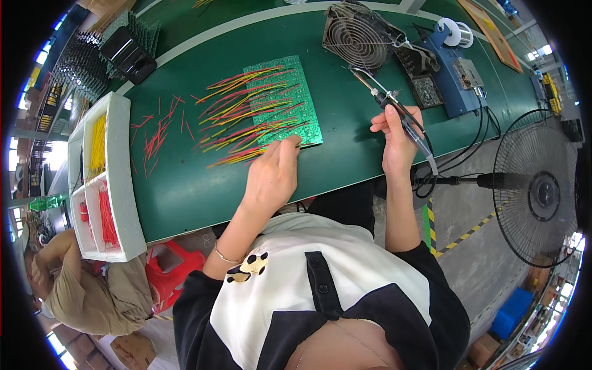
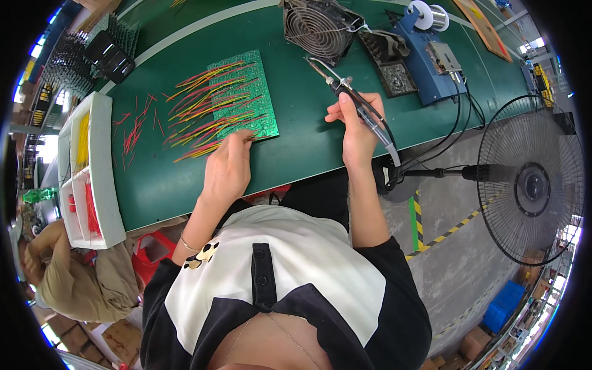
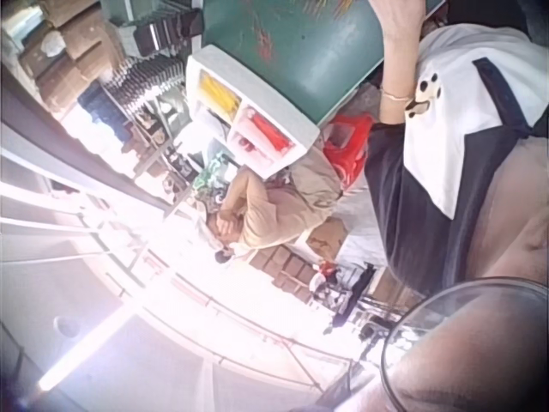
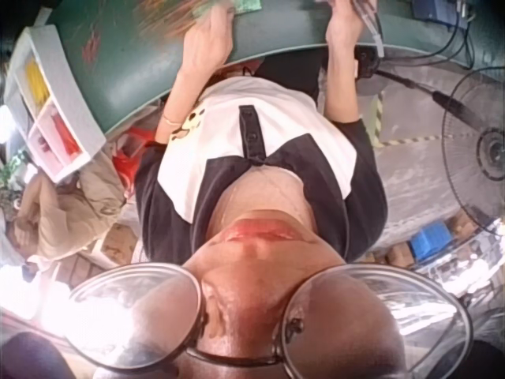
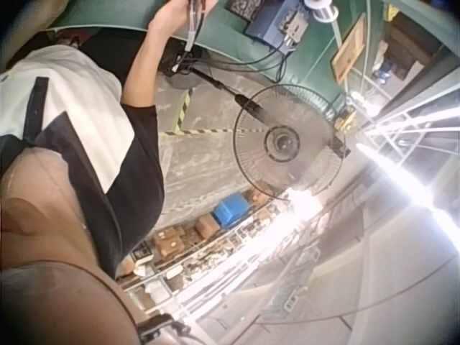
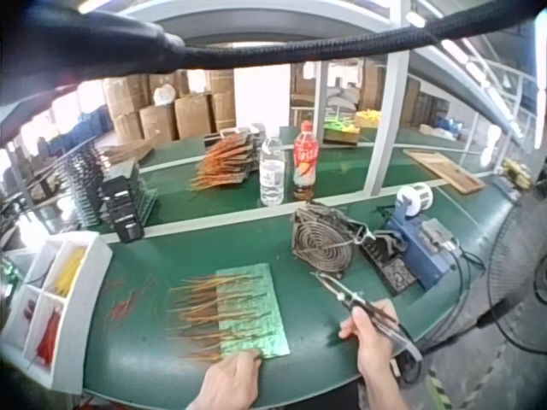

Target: The person takes wires from a tray by hand, arranges them onto a circuit board, and solders them to the board using a soldering tool.

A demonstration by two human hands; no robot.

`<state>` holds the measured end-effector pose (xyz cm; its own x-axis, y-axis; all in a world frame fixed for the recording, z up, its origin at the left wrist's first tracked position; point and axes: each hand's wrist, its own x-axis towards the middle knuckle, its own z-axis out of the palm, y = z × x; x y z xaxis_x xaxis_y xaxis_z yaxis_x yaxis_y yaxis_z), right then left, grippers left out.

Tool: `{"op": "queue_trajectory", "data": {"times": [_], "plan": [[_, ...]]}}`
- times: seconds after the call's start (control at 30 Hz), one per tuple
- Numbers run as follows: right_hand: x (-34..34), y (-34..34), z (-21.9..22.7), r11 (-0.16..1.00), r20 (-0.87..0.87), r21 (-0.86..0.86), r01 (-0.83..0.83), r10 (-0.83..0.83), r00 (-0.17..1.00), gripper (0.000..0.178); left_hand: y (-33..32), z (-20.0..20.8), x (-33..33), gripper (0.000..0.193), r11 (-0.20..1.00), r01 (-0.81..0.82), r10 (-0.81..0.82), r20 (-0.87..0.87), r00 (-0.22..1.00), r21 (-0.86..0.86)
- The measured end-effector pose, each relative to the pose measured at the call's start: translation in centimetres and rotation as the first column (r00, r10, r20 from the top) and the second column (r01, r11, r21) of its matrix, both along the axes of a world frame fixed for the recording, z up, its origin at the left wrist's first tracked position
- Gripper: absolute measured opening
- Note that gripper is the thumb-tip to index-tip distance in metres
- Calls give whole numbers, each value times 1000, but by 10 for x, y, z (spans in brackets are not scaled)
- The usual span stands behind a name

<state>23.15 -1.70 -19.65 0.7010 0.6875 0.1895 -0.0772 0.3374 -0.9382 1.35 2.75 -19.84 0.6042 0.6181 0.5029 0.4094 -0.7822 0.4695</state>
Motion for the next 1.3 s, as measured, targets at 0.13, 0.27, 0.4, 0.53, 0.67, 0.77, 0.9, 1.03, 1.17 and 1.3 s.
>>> {"op": "queue_trajectory", "data": {"times": [0.13, 0.27, 0.4, 0.53, 0.67, 0.77, 0.9, 1.03, 1.17, 1.3], "plan": [[0, 0, -1, 999, 23, -14, 39, -38, 999, 19, 6, 5, -1, 13, 999, -45, 42, -106, 993, -29], [-3, -6, 3, 999, 8, -21, 30, -30, 1000, 18, 0, 19, 6, 13, 987, -83, 94, -83, 992, 135], [-11, -23, 2, 998, 4, -68, -19, 19, 1000, 17, 4, 7, 2, 20, 984, -101, 107, -34, 994, 148], [-18, -39, -1, 989, -39, -120, -89, 85, 996, 15, 5, -2, -3, 19, 988, -50, 57, -42, 998, 144], [-19, -46, -4, 982, -47, -98, -160, 156, 987, 15, 3, -3, -2, 19, 990, -68, 73, -37, 997, 123], [-20, -48, -4, 977, -58, -88, -192, 188, 981, 14, 2, -4, -4, 19, 991, -68, 70, -19, 997, 114], [-17, -55, -6, 965, -86, -71, -252, 245, 966, 15, 2, -6, -4, 19, 994, -53, 53, 3, 999, 100], [-15, -57, -8, 942, -59, -55, -332, 328, 943, 16, 3, -4, -4, 20, 992, -57, 57, 9, 998, 110], [-16, -55, -9, 935, -36, -114, -335, 333, 942, 15, 4, -4, -4, 20, 993, -65, 63, 29, 998, 95], [-16, -55, -9, 938, -21, -106, -331, 331, 943, 15, 4, -4, -3, 20, 996, -65, 61, 50, 997, 68]]}}
